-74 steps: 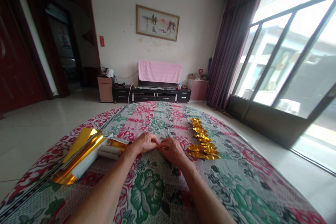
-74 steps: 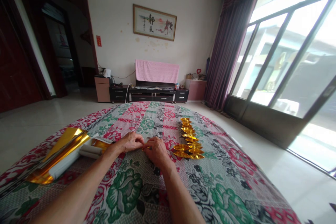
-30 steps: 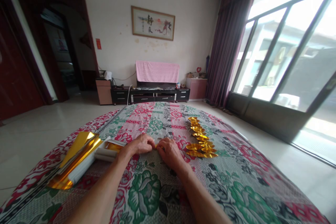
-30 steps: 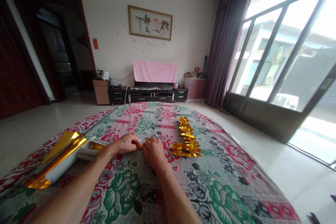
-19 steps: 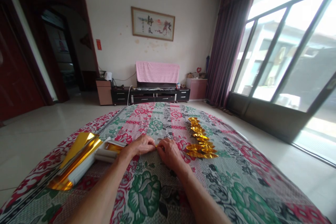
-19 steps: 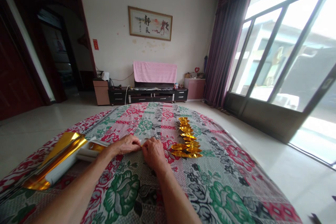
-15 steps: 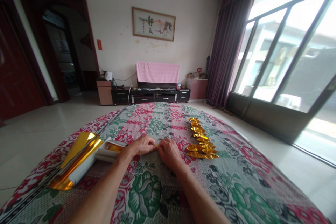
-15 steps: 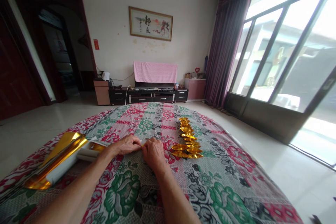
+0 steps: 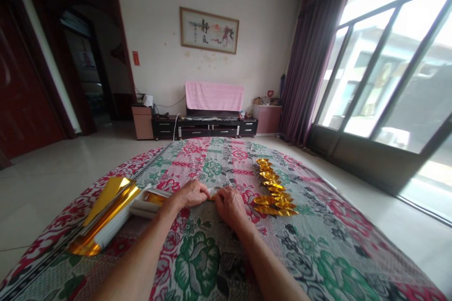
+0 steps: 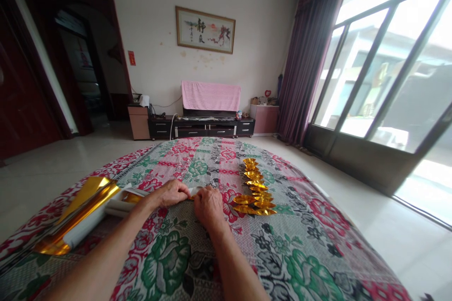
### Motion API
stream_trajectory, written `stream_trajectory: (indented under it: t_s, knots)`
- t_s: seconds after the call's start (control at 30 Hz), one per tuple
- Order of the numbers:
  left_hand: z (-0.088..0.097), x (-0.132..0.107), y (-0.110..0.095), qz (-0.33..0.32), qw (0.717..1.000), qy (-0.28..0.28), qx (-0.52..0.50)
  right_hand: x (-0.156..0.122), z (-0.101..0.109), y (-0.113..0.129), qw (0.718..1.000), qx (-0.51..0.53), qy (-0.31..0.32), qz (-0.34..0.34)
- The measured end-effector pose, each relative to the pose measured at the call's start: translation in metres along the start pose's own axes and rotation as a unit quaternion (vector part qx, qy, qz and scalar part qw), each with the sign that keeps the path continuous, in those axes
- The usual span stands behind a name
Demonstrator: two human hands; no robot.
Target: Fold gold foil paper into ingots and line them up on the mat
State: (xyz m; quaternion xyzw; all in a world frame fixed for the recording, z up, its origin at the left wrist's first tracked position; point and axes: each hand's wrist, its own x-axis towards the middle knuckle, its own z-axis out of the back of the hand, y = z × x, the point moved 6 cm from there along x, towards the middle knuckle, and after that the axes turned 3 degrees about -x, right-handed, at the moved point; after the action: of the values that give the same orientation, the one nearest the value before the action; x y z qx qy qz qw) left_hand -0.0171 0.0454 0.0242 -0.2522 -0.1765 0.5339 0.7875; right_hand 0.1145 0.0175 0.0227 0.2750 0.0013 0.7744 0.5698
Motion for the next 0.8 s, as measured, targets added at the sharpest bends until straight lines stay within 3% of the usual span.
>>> stream_trajectory:
  t_s: [0.43, 0.8]
  knots:
    - [-0.0012, 0.0019, -0.0014, 0.005, 0.999, -0.028, 0.030, 0.0025, -0.0003, 0.0005, 0.999, -0.025, -0.005, -0.033]
    - [-0.0047, 0.0055, -0.0021, 0.055, 0.991, -0.074, 0.096, 0.0004, -0.0008, -0.0012, 1.000, 0.008, -0.013, -0.023]
